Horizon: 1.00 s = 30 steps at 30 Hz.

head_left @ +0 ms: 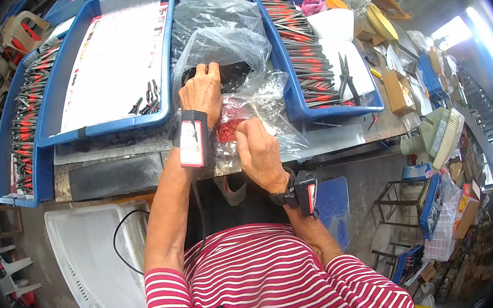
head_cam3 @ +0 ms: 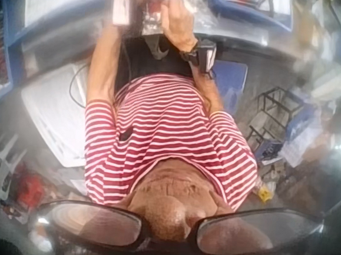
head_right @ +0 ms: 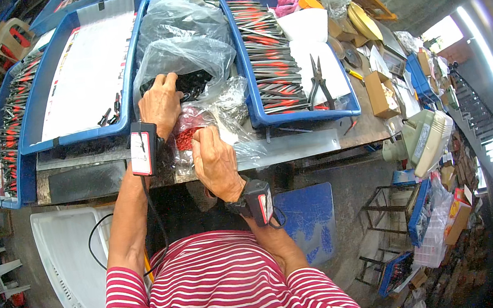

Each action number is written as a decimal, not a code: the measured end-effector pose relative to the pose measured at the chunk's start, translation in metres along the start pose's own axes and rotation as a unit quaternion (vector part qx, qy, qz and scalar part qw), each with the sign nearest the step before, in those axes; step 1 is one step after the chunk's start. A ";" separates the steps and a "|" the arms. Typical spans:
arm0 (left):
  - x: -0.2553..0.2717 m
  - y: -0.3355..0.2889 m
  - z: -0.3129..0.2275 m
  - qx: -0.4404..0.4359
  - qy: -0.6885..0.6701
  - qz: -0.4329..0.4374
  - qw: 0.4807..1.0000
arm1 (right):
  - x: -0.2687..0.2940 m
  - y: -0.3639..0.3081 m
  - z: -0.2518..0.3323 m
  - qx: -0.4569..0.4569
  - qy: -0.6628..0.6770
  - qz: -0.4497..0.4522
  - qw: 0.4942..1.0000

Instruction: The person picks up a small black plastic component and fits it onto the end of a long, thin black strap by hand, securing it with a small red plastic pin.

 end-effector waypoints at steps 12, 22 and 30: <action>0.006 -0.008 -0.006 -0.021 -0.037 -0.050 0.998 | 0.012 -0.001 -0.006 -0.043 0.084 -0.012 0.995; 0.034 -0.022 -0.001 -0.022 -0.153 -0.187 0.970 | 0.004 0.000 -0.024 -0.159 0.216 0.035 0.963; 0.065 -0.051 -0.005 0.035 -0.344 -0.235 0.908 | -0.001 0.003 -0.030 -0.216 0.317 0.094 0.919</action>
Point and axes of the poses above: each hand's wrist, its own y-axis towards the middle knuckle, its own x-axis out of the back of the hand, z = x × y, the point moved 8 cm from there along y, towards the middle knuckle, and after that the axes turned 12 degrees about -x, right-handed, at the moved point
